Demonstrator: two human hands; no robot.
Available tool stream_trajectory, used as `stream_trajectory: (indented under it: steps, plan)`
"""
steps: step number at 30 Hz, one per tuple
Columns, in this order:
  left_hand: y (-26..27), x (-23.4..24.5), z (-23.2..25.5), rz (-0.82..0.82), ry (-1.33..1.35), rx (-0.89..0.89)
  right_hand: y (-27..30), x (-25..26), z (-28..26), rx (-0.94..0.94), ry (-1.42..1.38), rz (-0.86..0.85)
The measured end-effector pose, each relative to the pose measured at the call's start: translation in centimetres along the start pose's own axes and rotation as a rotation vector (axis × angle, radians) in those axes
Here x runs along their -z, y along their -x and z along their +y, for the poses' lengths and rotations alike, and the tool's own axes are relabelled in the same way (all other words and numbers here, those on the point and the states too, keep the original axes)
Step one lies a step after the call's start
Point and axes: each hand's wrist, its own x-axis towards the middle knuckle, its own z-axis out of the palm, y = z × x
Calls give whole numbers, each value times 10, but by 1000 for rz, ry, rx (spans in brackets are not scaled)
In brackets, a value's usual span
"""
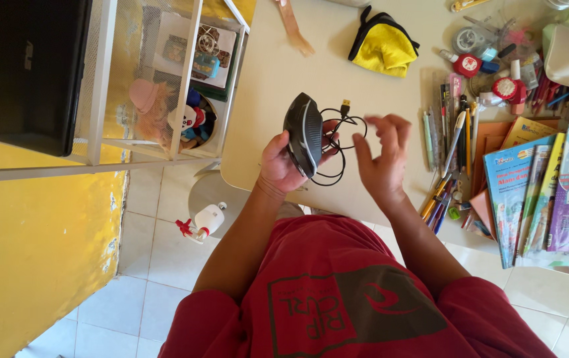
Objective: The person closes a laptop, wipes it with a yellow cloth, and places it on a shelf. They then coil a mouse cable and place the mouse on the shelf. Finally, they wipe eyeglasses with a blue cloth, place them in a case, and put the case on the shelf.
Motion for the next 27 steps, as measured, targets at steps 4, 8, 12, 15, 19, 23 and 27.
stream_trajectory:
  steps: [4, 8, 12, 15, 19, 23, 27]
  plan:
    - [-2, -7, -2, -55, -30, 34, -6, 5, -14, 102, 60, -168]
    - [-4, -11, -2, -57, -55, 59, -10, 4, -12, -14, 74, -293]
    - [-4, -8, -1, -43, -71, 76, -4, 3, -1, -129, -83, -322]
    - [-6, -3, -2, -18, -71, 91, 1, -4, 13, -155, -71, -132]
    - [-10, 4, -4, -60, -24, 135, 3, -11, 49, -678, -747, -217]
    - [-15, 24, -2, 20, -89, 141, 17, -16, 94, -952, -1359, -296]
    - [-15, 59, 11, 310, -138, 11, 16, 1, 138, -888, -1435, 41]
